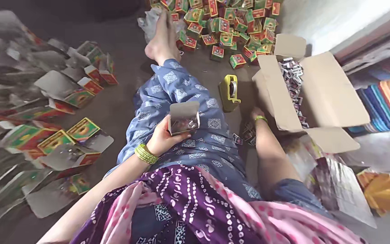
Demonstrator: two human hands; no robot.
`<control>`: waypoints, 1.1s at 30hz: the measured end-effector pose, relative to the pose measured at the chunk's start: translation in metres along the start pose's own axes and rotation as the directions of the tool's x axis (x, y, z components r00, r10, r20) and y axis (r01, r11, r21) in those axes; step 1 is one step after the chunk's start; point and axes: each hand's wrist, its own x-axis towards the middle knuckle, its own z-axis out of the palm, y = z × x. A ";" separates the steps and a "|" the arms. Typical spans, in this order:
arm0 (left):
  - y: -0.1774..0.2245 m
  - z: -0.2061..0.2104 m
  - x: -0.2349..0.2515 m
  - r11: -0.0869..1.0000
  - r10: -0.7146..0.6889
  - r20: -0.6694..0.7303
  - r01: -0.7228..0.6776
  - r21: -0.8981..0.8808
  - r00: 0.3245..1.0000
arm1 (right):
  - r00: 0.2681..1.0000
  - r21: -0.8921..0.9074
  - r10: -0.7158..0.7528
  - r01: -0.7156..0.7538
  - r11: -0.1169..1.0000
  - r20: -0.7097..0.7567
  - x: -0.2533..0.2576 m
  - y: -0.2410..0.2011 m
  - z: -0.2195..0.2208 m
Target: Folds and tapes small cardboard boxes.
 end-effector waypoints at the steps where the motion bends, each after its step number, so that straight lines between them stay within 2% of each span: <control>1: 0.000 -0.001 0.000 1.000 -0.004 -0.002 0.004 0.011 1.000 | 0.999 -0.042 0.022 -0.021 0.999 0.024 -0.002 -0.005 -0.003; 3: 0.000 -0.002 0.000 1.000 -0.004 -0.005 0.004 0.020 1.000 | 0.998 -0.063 0.059 -0.059 0.996 -0.003 -0.001 -0.010 0.001; 7: 0.000 -0.002 0.002 0.999 -0.024 -0.026 0.025 0.035 0.999 | 0.986 0.073 0.074 -0.064 0.995 -0.146 -0.007 -0.012 0.007; 13: 0.001 -0.002 0.003 0.999 -0.013 -0.078 0.016 0.040 0.997 | 0.963 0.094 -0.198 0.217 0.972 -0.182 -0.039 -0.009 0.007; 15: 0.002 -0.003 0.002 0.999 -0.019 -0.091 0.023 0.044 0.996 | 0.925 0.171 -0.265 0.317 0.933 -0.272 -0.054 -0.016 0.010; 17: 0.002 -0.003 0.002 0.998 -0.025 -0.092 0.030 0.051 0.995 | 0.844 0.348 -0.292 0.467 0.813 -0.450 -0.080 -0.031 0.009; 18: 0.002 -0.003 0.001 0.998 -0.035 -0.093 0.041 0.058 0.995 | 0.790 0.452 -0.294 0.565 0.690 -0.539 -0.099 -0.042 0.007; 19: 0.002 -0.002 0.001 0.996 -0.051 -0.095 0.058 0.066 0.994 | 0.767 0.568 -0.280 0.623 0.538 -0.577 -0.124 -0.056 0.001; 21: 0.000 -0.002 0.001 0.992 -0.071 -0.098 0.080 0.101 0.993 | 0.740 0.719 -0.317 0.664 0.204 -0.593 -0.180 -0.086 -0.015; 22: -0.001 -0.002 0.000 0.989 -0.065 -0.099 0.077 0.123 0.993 | 0.710 0.740 -0.379 0.667 0.089 -0.594 -0.208 -0.100 -0.024; 24: -0.001 0.000 0.000 0.987 -0.052 -0.096 0.066 0.148 0.994 | 0.606 0.717 -0.514 0.697 -0.024 -0.607 -0.254 -0.122 -0.039; 26: 0.001 0.002 -0.001 0.985 -0.055 -0.096 0.070 0.159 0.994 | 0.476 0.619 -0.600 0.784 -0.041 -0.643 -0.284 -0.143 -0.042; 28: 0.004 0.001 -0.004 0.974 -0.073 -0.098 0.092 0.208 0.992 | 0.369 0.485 -0.655 0.874 0.005 -0.659 -0.296 -0.162 -0.036; 33: 0.007 -0.005 -0.008 0.932 -0.127 -0.105 0.155 0.328 0.986 | 0.307 0.310 -0.776 0.939 0.152 -0.551 -0.304 -0.181 -0.020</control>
